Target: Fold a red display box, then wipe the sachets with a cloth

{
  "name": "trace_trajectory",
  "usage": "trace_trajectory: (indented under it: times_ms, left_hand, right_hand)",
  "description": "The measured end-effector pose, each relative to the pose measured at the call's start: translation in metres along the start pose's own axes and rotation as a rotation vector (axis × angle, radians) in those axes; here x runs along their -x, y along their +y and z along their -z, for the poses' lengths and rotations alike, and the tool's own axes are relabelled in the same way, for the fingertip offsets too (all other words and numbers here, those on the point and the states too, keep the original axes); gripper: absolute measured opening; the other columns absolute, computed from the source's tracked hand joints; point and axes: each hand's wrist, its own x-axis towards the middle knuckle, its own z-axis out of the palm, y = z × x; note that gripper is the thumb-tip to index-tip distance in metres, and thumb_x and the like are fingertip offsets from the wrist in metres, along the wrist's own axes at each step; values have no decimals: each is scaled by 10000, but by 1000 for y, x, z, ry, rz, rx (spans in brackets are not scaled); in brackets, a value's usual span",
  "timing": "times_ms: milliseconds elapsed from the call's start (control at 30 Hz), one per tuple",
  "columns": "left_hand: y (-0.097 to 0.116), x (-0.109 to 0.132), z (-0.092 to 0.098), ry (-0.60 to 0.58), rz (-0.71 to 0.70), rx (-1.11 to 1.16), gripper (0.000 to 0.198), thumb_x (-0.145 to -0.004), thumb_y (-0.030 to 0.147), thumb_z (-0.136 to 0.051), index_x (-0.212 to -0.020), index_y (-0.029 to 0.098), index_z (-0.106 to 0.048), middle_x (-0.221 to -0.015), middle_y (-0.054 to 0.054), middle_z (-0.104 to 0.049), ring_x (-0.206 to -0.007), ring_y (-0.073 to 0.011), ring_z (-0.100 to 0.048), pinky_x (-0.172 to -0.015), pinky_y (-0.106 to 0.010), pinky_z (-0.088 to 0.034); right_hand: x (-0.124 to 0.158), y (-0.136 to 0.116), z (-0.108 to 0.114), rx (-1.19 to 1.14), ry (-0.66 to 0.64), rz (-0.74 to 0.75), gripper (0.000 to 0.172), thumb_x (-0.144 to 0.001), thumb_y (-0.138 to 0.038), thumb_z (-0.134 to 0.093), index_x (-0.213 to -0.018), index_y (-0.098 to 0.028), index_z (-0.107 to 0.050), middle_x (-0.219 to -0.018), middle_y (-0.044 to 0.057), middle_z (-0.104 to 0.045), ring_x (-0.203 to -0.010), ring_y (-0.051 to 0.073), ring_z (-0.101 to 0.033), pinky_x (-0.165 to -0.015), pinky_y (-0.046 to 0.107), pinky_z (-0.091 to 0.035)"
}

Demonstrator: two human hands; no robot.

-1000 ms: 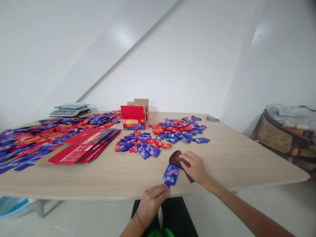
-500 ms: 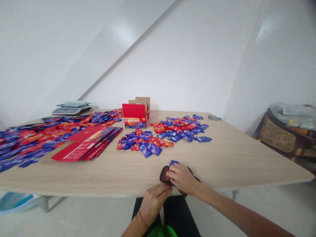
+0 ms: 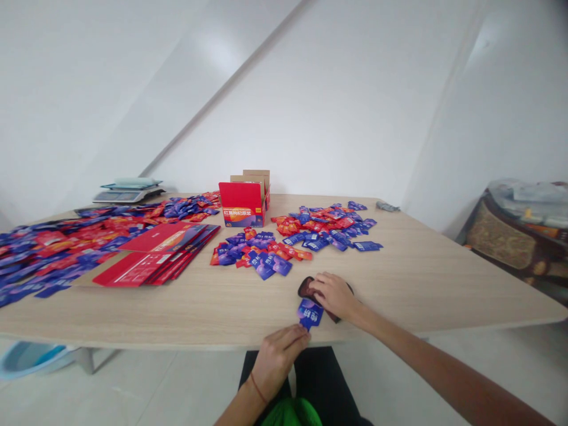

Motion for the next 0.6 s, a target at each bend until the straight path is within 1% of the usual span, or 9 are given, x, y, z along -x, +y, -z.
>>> trace_trajectory:
  times_ms: [133,267,333,400,467,500,533,600]
  left_hand:
    - [1,-1,2,-6,2,13,249,-1082,232,-493,-1185,211,-718,-1132,-48,-769,-1101,-165,-735,-1000,-275,-599]
    - [2,-2,2,6,-3,3,260,-1089,251,-474,-1170,212,-718,-1116,-44,-773,-1091,-169,-739,-983,-274,-608]
    - [1,-1,1,5,-2,-10,262,-1089,259,-475,-1160,214,-723,-1106,-47,-773,-1088,-171,-741,-977,-275,-611]
    - [1,0,0,8,1,-20,258,-1086,260,-485,-1156,220,-730,-1098,-50,-772,-1085,-173,-742,-974,-276,-614]
    - [0,1,-2,7,3,-21,255,-1083,254,-491,-1162,225,-733,-1097,-50,-771,-1084,-171,-741,-976,-277,-614]
    - [0,1,-2,7,4,-19,258,-1084,252,-489,-1168,227,-732,-1097,-50,-770,-1084,-170,-740,-976,-276,-613]
    - [0,1,-2,9,5,-16,262,-1085,252,-485,-1174,228,-731,-1096,-49,-769,-1084,-169,-739,-976,-274,-612]
    - [0,1,-2,3,4,-12,266,-1087,254,-480,-1191,229,-724,-1102,-47,-767,-1086,-166,-736,-975,-270,-609]
  right_hand:
    - [-4,15,-1,17,-3,-70,169,-928,-181,-622,-1057,-236,-716,-1059,56,-696,-1038,230,-617,-912,334,-455]
    - [-3,21,-5,49,34,-239,200,-946,-166,-575,-1055,-240,-725,-1034,69,-706,-1007,238,-640,-859,329,-469]
    - [-1,21,-4,31,109,-304,208,-955,-172,-558,-1048,-247,-728,-1043,71,-710,-1003,241,-645,-852,336,-477]
    - [0,20,0,-25,238,-348,208,-968,-196,-546,-1054,-253,-727,-1065,70,-712,-1008,239,-647,-871,342,-487]
    - [1,15,8,-108,371,-356,206,-983,-228,-535,-1067,-253,-721,-1079,71,-713,-1006,234,-651,-889,344,-497]
    - [2,11,11,-153,416,-340,204,-987,-240,-533,-1071,-252,-718,-1076,72,-713,-1001,231,-653,-893,343,-501]
    - [3,5,14,-195,439,-310,200,-989,-248,-535,-1071,-253,-717,-1070,72,-714,-997,230,-654,-894,342,-505]
    - [5,-8,17,-250,425,-236,186,-981,-239,-550,-1063,-259,-716,-1054,68,-712,-995,229,-649,-897,340,-506]
